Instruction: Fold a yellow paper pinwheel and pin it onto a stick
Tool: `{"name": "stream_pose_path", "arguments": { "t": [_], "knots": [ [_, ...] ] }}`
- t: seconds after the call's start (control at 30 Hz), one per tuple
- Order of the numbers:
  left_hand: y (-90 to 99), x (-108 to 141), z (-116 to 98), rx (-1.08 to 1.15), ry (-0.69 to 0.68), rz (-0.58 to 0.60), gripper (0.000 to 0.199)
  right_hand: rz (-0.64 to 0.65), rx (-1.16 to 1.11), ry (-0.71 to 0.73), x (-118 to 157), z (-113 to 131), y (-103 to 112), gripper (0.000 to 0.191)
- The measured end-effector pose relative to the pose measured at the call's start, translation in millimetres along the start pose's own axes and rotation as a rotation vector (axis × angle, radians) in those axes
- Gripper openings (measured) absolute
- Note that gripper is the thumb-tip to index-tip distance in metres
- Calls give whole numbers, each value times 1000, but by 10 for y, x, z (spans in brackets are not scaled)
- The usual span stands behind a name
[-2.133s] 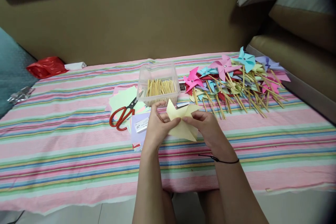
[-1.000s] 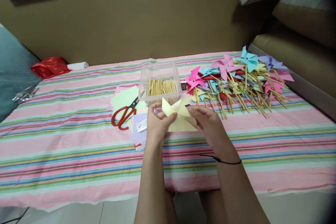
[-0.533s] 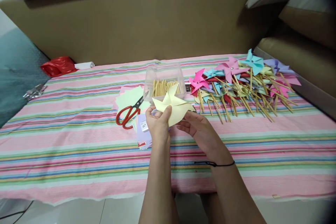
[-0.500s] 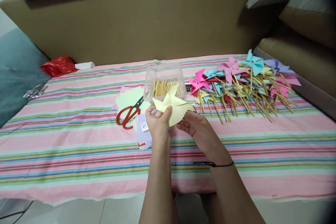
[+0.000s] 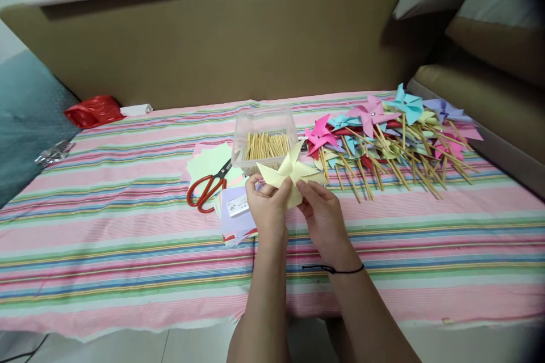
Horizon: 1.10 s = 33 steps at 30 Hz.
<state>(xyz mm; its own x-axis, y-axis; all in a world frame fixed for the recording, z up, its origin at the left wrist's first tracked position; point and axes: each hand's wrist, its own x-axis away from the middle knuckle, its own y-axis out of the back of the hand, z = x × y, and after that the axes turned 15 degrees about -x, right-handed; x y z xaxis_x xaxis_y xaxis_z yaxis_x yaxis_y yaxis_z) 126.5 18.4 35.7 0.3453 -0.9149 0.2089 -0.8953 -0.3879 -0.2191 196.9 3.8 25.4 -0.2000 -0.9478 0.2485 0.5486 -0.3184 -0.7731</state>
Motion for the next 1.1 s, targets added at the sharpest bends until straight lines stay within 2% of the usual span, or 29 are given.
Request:
{"name": "stream_pose_path", "arguments": {
  "t": [0.3,0.93,1.1],
  "knots": [
    [-37,19,54,34,33,19,61,-88,-32,95,-12,-8,-41,26],
    [-40,25,74,42,34,91,62,-105,28,200,-58,-21,52,45],
    [-38,47,29,10,46,160,61,-164,43,246,-52,-8,36,41]
  ]
}}
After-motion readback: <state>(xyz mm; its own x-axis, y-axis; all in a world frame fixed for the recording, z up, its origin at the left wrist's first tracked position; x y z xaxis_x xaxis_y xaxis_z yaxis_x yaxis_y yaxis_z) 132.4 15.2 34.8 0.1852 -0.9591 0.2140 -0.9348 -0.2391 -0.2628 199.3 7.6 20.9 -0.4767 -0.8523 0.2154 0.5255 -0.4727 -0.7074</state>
